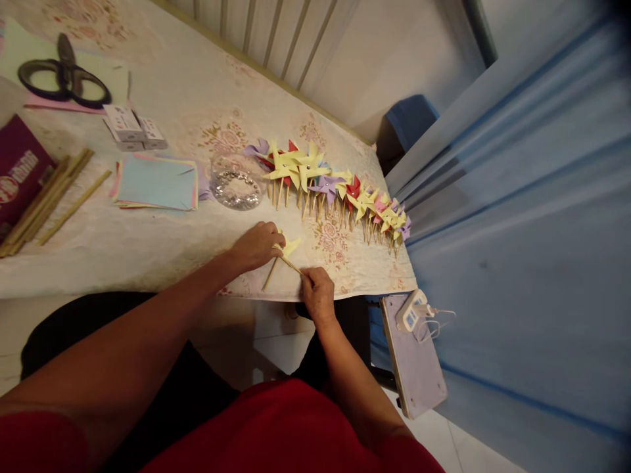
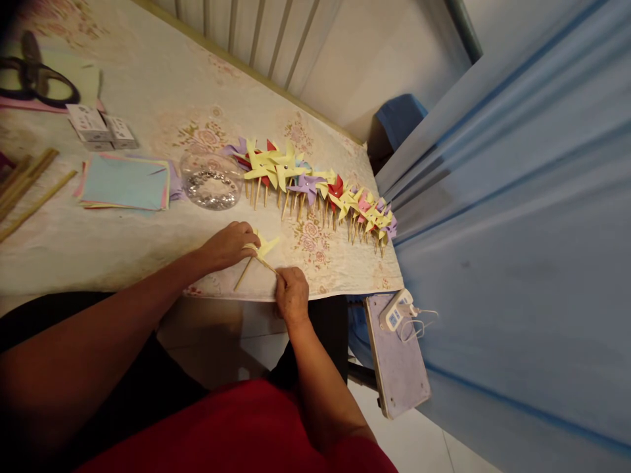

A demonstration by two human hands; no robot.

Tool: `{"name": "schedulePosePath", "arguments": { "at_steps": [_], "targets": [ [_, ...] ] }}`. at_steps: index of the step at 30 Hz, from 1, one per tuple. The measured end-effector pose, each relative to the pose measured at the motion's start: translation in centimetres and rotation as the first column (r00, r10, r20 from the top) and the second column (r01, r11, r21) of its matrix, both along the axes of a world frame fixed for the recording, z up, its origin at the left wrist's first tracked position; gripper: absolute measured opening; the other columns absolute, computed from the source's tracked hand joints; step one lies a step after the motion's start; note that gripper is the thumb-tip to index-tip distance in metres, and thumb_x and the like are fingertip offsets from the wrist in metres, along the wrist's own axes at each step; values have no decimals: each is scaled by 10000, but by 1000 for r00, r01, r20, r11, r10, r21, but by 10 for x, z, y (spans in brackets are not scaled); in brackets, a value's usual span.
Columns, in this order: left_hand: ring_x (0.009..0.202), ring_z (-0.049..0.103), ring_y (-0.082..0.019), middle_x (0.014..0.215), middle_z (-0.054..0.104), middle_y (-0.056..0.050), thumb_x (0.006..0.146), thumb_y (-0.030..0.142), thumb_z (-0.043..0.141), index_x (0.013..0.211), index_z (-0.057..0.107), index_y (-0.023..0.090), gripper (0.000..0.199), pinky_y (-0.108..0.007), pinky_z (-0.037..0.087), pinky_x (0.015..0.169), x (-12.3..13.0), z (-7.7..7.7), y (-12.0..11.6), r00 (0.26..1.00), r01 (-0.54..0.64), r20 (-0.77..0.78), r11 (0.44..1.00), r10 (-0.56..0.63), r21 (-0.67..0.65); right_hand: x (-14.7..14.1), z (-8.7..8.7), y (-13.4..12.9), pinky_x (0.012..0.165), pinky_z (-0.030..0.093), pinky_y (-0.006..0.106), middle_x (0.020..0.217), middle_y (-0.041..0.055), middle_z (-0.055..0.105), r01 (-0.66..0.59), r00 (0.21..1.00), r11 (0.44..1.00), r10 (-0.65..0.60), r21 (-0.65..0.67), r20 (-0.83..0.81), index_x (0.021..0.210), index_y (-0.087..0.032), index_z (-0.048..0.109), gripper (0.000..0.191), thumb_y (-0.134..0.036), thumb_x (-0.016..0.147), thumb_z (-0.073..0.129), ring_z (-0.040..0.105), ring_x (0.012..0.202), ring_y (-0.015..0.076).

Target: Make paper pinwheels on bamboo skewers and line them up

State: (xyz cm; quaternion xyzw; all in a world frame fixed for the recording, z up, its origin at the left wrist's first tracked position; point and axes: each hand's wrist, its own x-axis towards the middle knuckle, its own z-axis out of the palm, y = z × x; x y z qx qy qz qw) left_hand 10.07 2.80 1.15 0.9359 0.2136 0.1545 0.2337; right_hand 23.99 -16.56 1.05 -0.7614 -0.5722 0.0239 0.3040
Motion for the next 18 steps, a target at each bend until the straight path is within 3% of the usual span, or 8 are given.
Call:
{"name": "schedulePosePath", "arguments": {
  "at_steps": [10, 18],
  "targets": [
    [993, 570, -230, 958, 636, -70, 862, 264, 613, 917, 760, 214, 165, -373, 430, 954, -1, 3, 0, 1000, 12, 12, 1000, -12, 11, 2, 1, 6, 802, 504, 317, 852, 56, 702, 64, 997, 998, -64, 11, -31, 880, -212, 739, 203, -143, 896, 550, 635, 845, 199],
    [1027, 563, -241, 992, 631, -88, 861, 230, 611, 943, 761, 198, 174, -376, 414, 975, -1, 5, -2, 1000, 4, -12, 1000, -4, -9, 2, 2, 2, 826, 509, 318, 876, 59, 704, 19, 999, 1000, -19, -20, -27, 918, -208, 736, 208, -133, 900, 542, 640, 866, 199]
  ]
}}
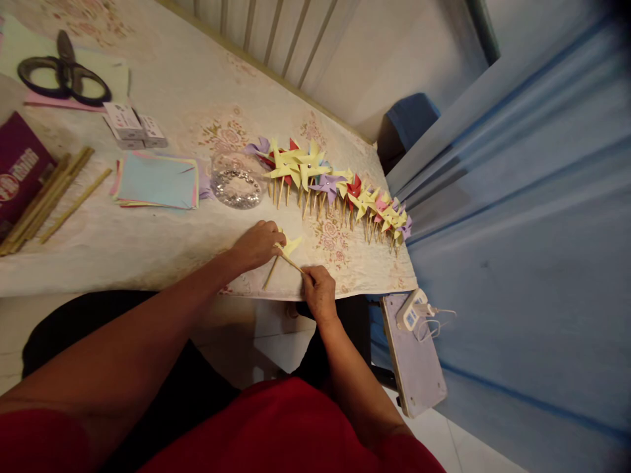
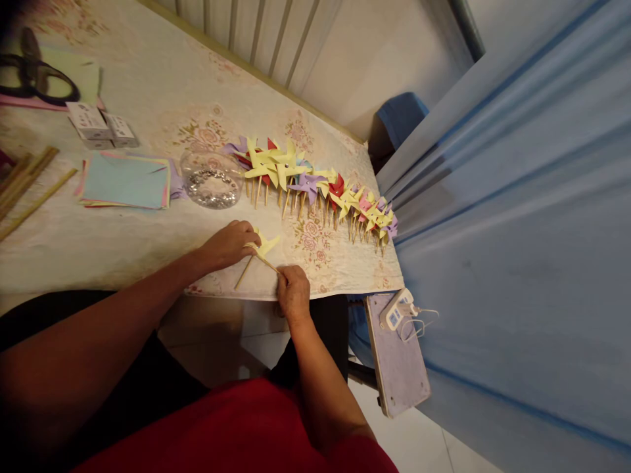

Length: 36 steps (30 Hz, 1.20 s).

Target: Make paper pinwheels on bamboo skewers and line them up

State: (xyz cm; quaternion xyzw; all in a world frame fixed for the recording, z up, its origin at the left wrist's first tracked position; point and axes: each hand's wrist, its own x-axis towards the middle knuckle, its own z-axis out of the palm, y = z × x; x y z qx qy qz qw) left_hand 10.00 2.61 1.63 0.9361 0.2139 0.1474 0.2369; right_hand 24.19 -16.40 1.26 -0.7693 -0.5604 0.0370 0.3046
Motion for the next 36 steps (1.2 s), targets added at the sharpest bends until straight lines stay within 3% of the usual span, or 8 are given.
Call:
{"name": "schedulePosePath", "arguments": {
  "at_steps": [6, 9, 11, 14, 16, 22, 28, 36],
  "targets": [
    [1037, 552, -252, 1035, 618, -87, 832, 234, 643, 1025, 745, 208, 220, -403, 424, 984, -5, -3, -1, 998, -7, 60, 1000, 8, -21, 10, 1, -9, 815, 511, 326, 869, 63, 707, 16, 1000, 1000, -16, -10, 11, 909, -202, 734, 195, -143, 891, 550, 642, 853, 201],
    [1097, 531, -272, 1139, 597, -110, 825, 268, 666, 1146, 695, 191, 331, -415, 429, 998, -14, 1, -7, 986, -88, 142, 996, 89, -17, 20, 1, -18, 815, 514, 327, 868, 64, 710, 24, 1000, 1000, -24, -7, -1, 911, -206, 738, 192, -154, 884, 555, 645, 856, 201],
    [1108, 535, -284, 1146, 596, -135, 840, 301, 659, 1121, 673, 157, 317, -411, 443, 974, -22, 7, -15, 972, -176, 153, 984, 177, -19, 29, -1, -22, 815, 515, 328, 870, 63, 713, 40, 999, 999, -40, 4, -21, 904, -209, 739, 187, -170, 882, 558, 649, 857, 201],
    [910, 600, -260, 947, 637, -115, 891, 357, 602, 946, 655, 154, 217, -378, 476, 786, -35, 16, -33, 955, -297, -30, 953, 296, -57, 43, -6, -25, 812, 516, 329, 865, 59, 717, 113, 992, 992, -108, 64, -71, 890, -201, 736, 170, -214, 880, 567, 654, 845, 200],
    [766, 612, -238, 836, 648, -90, 910, 420, 575, 847, 638, 176, 260, -354, 449, 660, -40, 19, -47, 948, -272, -187, 960, 256, -64, 50, -12, -22, 809, 517, 331, 845, 56, 715, 175, 982, 979, -166, 108, -86, 867, -194, 730, 170, -244, 876, 568, 653, 827, 200],
    [819, 662, -261, 907, 698, -128, 876, 363, 609, 886, 658, 164, 205, -350, 455, 654, -42, 20, -69, 948, -178, -239, 972, 211, 151, 53, -26, -9, 862, 508, 356, 906, 89, 739, 292, 956, 934, -279, 207, -93, 904, -174, 727, 230, -312, 900, 543, 666, 874, 215],
    [940, 666, -295, 989, 694, -171, 894, 205, 530, 968, 686, 134, 187, -388, 488, 755, -41, 27, -63, 927, -181, -313, 976, 209, 117, 56, -30, -7, 869, 506, 351, 914, 83, 752, 348, 934, 907, -315, 236, -167, 924, -172, 738, 274, -357, 896, 539, 668, 878, 215],
    [947, 656, -311, 977, 693, -196, 904, 133, 455, 977, 684, 80, 246, -404, 474, 777, -51, 26, -39, 912, -189, -322, 956, 255, 222, 59, -32, -8, 852, 493, 327, 892, 59, 746, 380, 913, 896, -323, 229, -251, 911, -173, 743, 290, -382, 873, 545, 650, 851, 206]
  ]
}}
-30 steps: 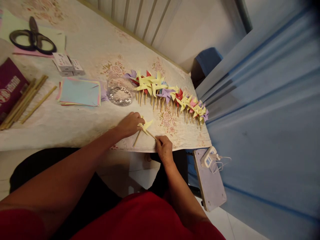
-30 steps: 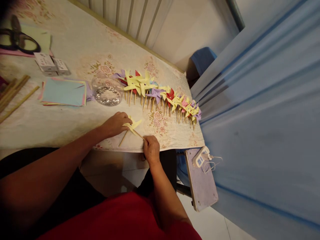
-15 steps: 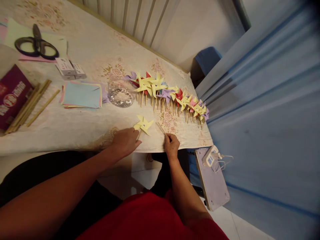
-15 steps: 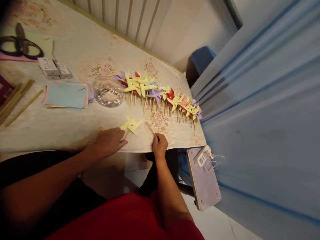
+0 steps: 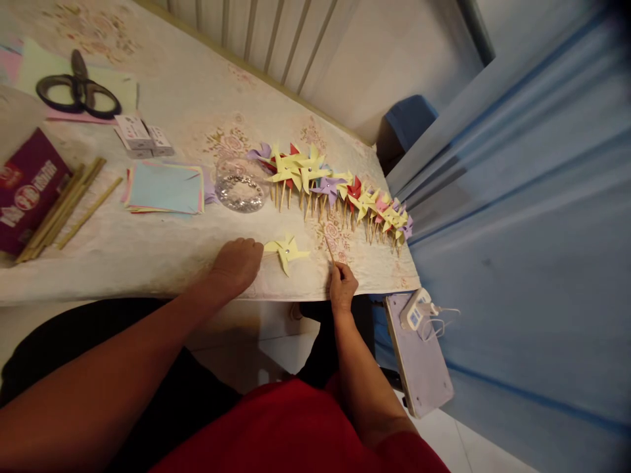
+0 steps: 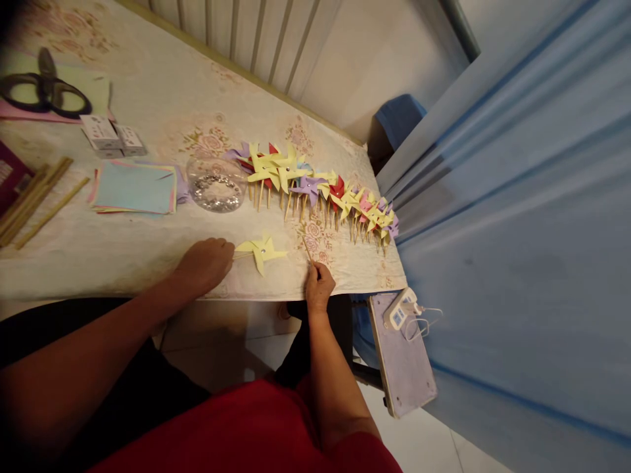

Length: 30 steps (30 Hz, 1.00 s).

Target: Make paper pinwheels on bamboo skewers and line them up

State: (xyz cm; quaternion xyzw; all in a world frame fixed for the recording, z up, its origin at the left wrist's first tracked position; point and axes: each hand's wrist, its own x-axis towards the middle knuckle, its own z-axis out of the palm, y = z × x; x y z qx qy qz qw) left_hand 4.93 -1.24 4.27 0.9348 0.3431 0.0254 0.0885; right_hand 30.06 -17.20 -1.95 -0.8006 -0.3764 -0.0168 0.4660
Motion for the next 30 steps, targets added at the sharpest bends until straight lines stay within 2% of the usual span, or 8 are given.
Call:
{"name": "schedulePosePath", "arguments": {
  "at_steps": [5, 10, 19, 23, 26, 28, 30],
  "targets": [
    [875, 647, -294, 880, 677, -171, 903, 104, 447, 925, 676, 107, 230, -396, 453, 752, -6, -15, 23, 986, 115, 111, 991, -122, 63, -2, 2, 1, 858, 493, 332, 893, 60, 748, 3, 1000, 1000, -3, 7, -21, 908, -177, 743, 291, -390, 865, 549, 649, 850, 208],
    [846, 624, -269, 863, 670, -140, 888, 86, 446, 891, 660, 140, 221, -382, 438, 741, -10, -26, 39, 970, 171, 157, 979, -186, 107, -2, 4, 1, 863, 495, 337, 887, 61, 750, -1, 1000, 1000, 1, 5, -15, 901, -176, 745, 283, -389, 850, 565, 650, 854, 211],
    [847, 578, -257, 818, 666, -107, 805, 39, 498, 789, 656, 177, 211, -368, 391, 712, -6, -26, 65, 950, 143, 277, 989, -145, 26, 1, 3, -2, 837, 521, 338, 890, 62, 746, -84, 994, 996, 83, -4, -65, 912, -172, 749, 271, -369, 859, 571, 666, 858, 210],
    [861, 563, -267, 827, 653, -122, 786, 34, 498, 786, 678, 162, 221, -386, 408, 737, -3, -31, 68, 924, 134, 356, 990, -139, 39, -2, 7, -5, 863, 519, 352, 903, 61, 746, -171, 984, 985, 170, -4, -46, 909, -184, 756, 236, -322, 861, 572, 669, 879, 210],
    [914, 557, -273, 890, 654, -140, 805, 37, 477, 869, 709, 139, 261, -404, 434, 792, 0, -31, 66, 882, 111, 450, 989, -142, 94, -6, 12, -8, 864, 514, 350, 896, 57, 736, -255, 967, 967, 255, -15, 20, 916, -199, 760, 224, -285, 884, 555, 663, 886, 205],
    [933, 552, -268, 925, 656, -138, 862, 80, 468, 925, 716, 132, 261, -413, 443, 835, 2, -30, 61, 845, 141, 498, 980, -193, 141, -8, 14, -11, 859, 512, 347, 896, 56, 733, -290, 955, 956, 291, -34, 51, 927, -207, 760, 227, -262, 900, 542, 658, 886, 201],
    [921, 547, -255, 927, 657, -125, 909, 126, 471, 945, 719, 136, 251, -416, 444, 865, 5, -27, 54, 817, 228, 502, 958, -285, 173, -9, 15, -12, 855, 512, 343, 904, 55, 733, -314, 946, 948, 317, -55, 62, 938, -214, 760, 230, -240, 909, 534, 655, 891, 198]
  ]
}}
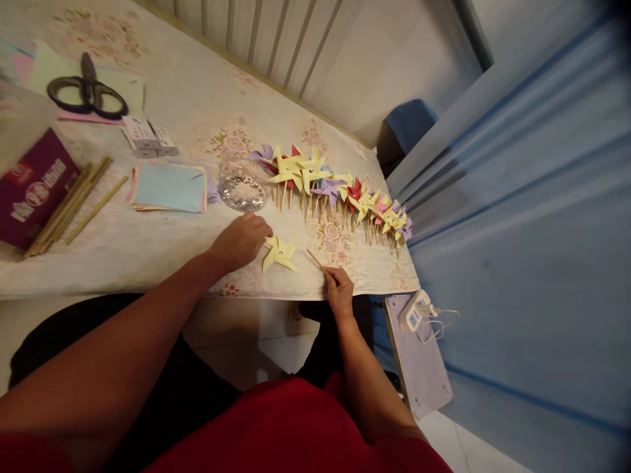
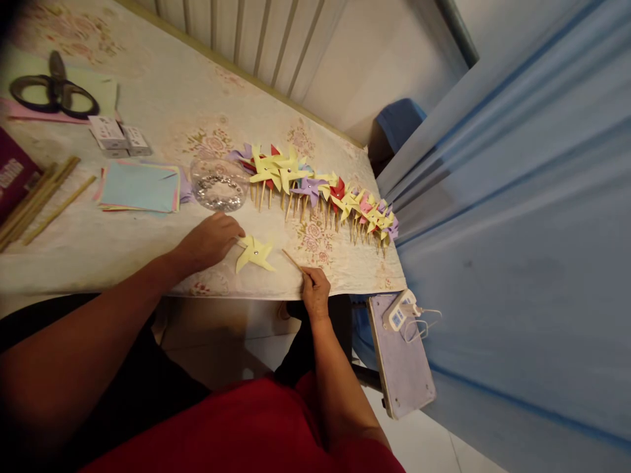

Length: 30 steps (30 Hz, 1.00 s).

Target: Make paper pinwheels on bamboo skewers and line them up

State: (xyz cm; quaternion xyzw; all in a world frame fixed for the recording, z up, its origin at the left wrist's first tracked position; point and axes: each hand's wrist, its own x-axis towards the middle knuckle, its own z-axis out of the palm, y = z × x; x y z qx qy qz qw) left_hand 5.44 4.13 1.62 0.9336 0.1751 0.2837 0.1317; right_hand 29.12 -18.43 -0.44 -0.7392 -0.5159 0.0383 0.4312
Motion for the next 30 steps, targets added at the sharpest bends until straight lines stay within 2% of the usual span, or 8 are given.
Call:
{"name": "schedulePosePath", "arguments": {
  "at_steps": [2, 4, 8, 13, 30],
  "targets": [
    [906, 536, -247, 923, 653, -119, 931, 152, 481, 938, 726, 144, 245, -415, 438, 873, 2, 3, -8, 996, 82, -28, 997, -82, 14, -1, 0, -1, 853, 512, 342, 906, 55, 735, -18, 1000, 1000, 18, -16, 10, 945, -217, 760, 223, -230, 912, 540, 654, 897, 199],
    [917, 521, -250, 952, 646, -121, 937, 174, 504, 944, 737, 159, 233, -414, 428, 867, 2, 6, -14, 992, 111, -57, 994, -110, 14, 0, -1, -1, 855, 511, 345, 907, 57, 738, -24, 999, 999, 25, -27, 25, 944, -216, 761, 212, -226, 911, 553, 652, 901, 203],
    [968, 494, -267, 1044, 617, -114, 907, 247, 604, 1019, 742, 207, 182, -407, 402, 842, 0, 7, -23, 988, 112, -110, 994, -111, 0, 0, -2, 0, 862, 510, 356, 914, 59, 741, -34, 997, 998, 38, -53, 62, 948, -221, 764, 218, -217, 915, 549, 649, 908, 209],
    [1005, 478, -286, 1077, 592, -118, 847, 345, 705, 1049, 731, 213, 243, -406, 369, 824, 1, 6, -27, 979, 107, -176, 994, -104, 9, -4, 2, 0, 871, 507, 362, 902, 61, 736, -43, 992, 995, 52, -88, 112, 957, -225, 769, 230, -202, 914, 544, 641, 910, 211],
    [1031, 455, -297, 1082, 579, -127, 852, 306, 692, 1012, 731, 191, 201, -434, 361, 872, 15, 4, -29, 973, 78, -215, 997, -81, -24, -10, 12, 0, 842, 494, 364, 854, 69, 682, -71, 972, 983, 106, -169, 208, 988, -215, 773, 244, -179, 936, 538, 608, 877, 218]
  ]
}}
